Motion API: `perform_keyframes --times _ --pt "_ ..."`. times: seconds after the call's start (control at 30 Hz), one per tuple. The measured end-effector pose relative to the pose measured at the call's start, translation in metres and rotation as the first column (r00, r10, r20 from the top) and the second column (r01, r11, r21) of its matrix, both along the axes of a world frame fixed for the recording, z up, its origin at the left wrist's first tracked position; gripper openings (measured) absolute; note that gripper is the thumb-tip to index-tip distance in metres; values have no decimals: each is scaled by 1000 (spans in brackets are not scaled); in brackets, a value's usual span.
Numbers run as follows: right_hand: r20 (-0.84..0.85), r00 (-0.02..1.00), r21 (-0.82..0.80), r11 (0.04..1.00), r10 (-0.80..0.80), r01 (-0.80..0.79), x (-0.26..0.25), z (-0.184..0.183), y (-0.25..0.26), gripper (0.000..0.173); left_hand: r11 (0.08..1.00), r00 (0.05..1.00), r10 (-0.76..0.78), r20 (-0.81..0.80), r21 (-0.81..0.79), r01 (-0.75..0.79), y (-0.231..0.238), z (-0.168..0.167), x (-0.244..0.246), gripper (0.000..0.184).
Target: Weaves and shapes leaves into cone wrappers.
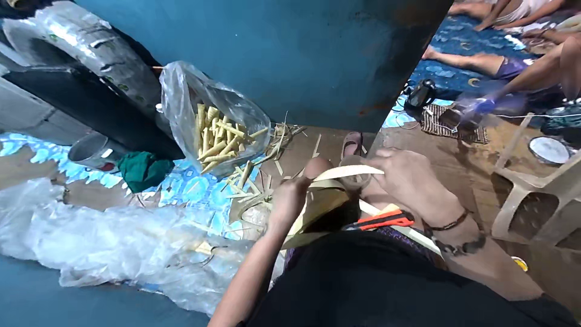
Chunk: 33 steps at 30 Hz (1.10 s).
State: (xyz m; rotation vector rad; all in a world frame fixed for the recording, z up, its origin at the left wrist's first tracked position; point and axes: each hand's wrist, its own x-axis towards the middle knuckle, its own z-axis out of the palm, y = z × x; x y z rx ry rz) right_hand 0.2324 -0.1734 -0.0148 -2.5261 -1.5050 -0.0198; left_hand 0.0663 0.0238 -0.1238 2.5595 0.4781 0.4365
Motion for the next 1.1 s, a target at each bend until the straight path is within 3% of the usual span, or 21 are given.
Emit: perform_keyframes --times 0.1,0.13,0.2,0.3,0.37,0.43,0.47,0.53,0.67,0.77,0.87,0.93,1.03,1.1 --pt "-50 999 -178 984 1 -10 -7 -4 7 21 995 988 -65 139 -64 75 -21 14 5 28" --pt "-79 996 -184 982 32 -46 -13 -9 10 21 993 973 -97 210 -46 109 -33 19 8 23" --pt "-84 991 -69 992 104 -110 -15 -17 12 17 990 967 -127 221 -33 138 -38 27 13 18" --pt "-258 950 205 971 178 -126 -2 -10 6 12 968 956 -160 245 -153 201 -28 39 9 17" --pt "-438 843 476 876 313 -78 -2 -11 7 9 917 883 -165 439 -262 302 -35 52 8 15" --pt "-535 687 724 686 491 74 -13 -15 13 11 839 818 -72 571 -409 360 -46 63 10 11" --pt "-525 658 793 591 540 148 -19 -17 18 18 794 805 -17 594 -481 372 -48 67 11 9" --pt "-459 681 869 446 570 213 -29 -24 24 28 702 821 65 567 -611 366 -53 73 10 9" --pt "-193 771 946 324 607 -19 -30 -28 23 15 507 827 48 560 -727 463 -57 77 0 21" --pt "-197 756 927 369 624 -62 -32 -24 19 10 580 813 85 576 -692 430 -60 83 -3 14" --pt "-283 731 886 462 621 -50 -31 -20 17 25 685 789 91 608 -613 393 -58 81 -1 3" --pt "-296 781 866 500 550 -24 -33 -21 18 16 745 781 79 619 -558 366 -59 79 0 3" --pt "-183 886 846 527 426 -78 -34 -22 20 13 831 807 -16 590 -442 339 -57 79 -1 6" --pt "-207 881 846 530 425 -57 -34 -23 19 12 856 814 -41 580 -399 327 -56 80 -1 8"
